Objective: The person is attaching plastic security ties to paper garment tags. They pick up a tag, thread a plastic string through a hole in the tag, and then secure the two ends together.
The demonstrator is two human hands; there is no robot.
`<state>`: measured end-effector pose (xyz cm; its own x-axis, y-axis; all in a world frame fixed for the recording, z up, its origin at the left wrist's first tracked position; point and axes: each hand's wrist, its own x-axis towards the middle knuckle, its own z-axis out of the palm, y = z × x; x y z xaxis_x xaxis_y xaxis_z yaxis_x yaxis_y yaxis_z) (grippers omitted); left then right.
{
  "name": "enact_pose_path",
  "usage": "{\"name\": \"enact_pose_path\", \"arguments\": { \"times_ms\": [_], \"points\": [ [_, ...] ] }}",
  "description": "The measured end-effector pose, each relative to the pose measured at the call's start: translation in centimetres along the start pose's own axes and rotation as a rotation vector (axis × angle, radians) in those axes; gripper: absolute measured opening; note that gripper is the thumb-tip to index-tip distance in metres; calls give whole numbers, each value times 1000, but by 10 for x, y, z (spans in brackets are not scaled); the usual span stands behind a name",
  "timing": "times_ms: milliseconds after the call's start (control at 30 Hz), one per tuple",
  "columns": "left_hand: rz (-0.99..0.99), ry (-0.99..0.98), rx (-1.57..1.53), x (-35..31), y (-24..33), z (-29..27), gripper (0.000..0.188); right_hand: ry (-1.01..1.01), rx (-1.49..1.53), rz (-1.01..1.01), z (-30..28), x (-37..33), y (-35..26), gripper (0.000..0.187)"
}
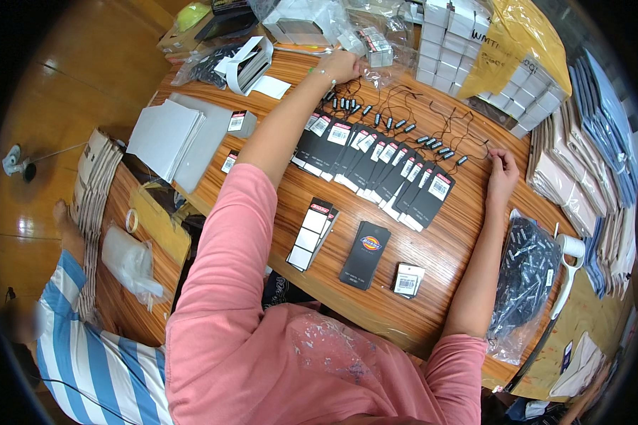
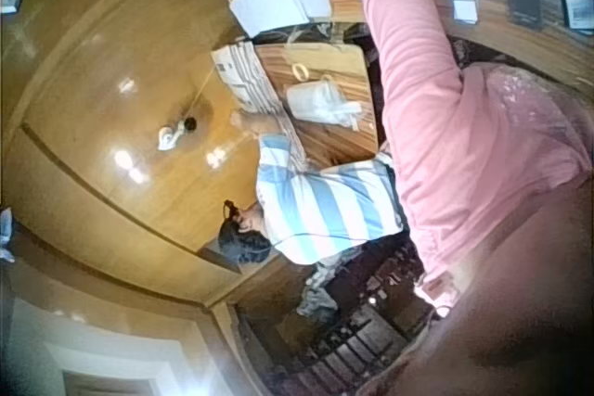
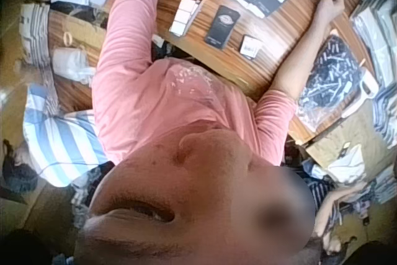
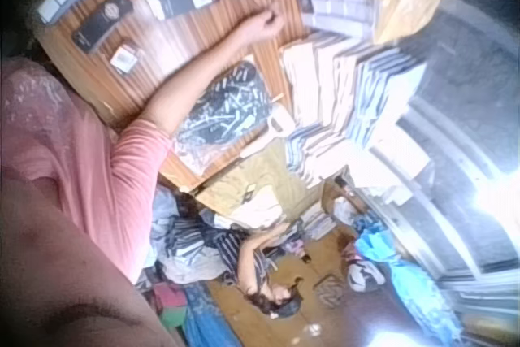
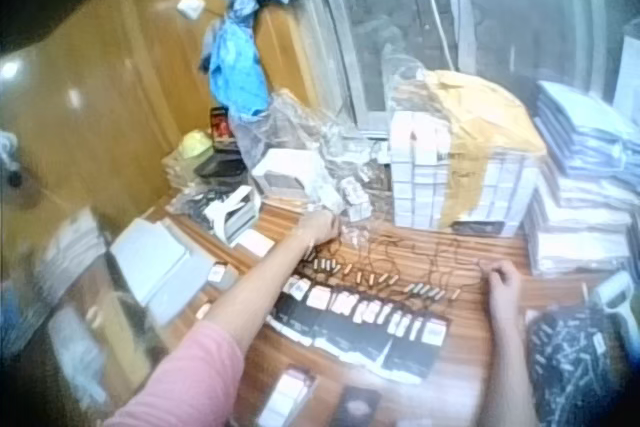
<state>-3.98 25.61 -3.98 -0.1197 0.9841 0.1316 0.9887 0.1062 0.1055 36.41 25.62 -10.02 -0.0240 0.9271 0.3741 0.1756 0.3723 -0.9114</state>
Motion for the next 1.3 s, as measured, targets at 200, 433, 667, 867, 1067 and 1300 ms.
{"name": "enact_pose_path", "arguments": {
  "times_ms": [200,433,667,867,1067,1300],
  "points": [
    [153,93,-328,-15,-27,-3,15,17,31,-1,3,-2,-6,10],
    [263,142,20,-38,-25,-5,25,15,2,-7,1,-1,-4,10],
    [278,-37,136,-36,-28,-13,35,12,22,-9,2,0,-2,10],
    [163,181,-16,-31,-37,-10,39,12,-10,5,1,-1,-7,10],
    [240,83,22,-46,-54,-24,37,22,-8,-2,0,0,-2,9],
    [227,60,71,-49,-56,-12,38,19,3,-13,2,0,-2,10]
  ]
}}
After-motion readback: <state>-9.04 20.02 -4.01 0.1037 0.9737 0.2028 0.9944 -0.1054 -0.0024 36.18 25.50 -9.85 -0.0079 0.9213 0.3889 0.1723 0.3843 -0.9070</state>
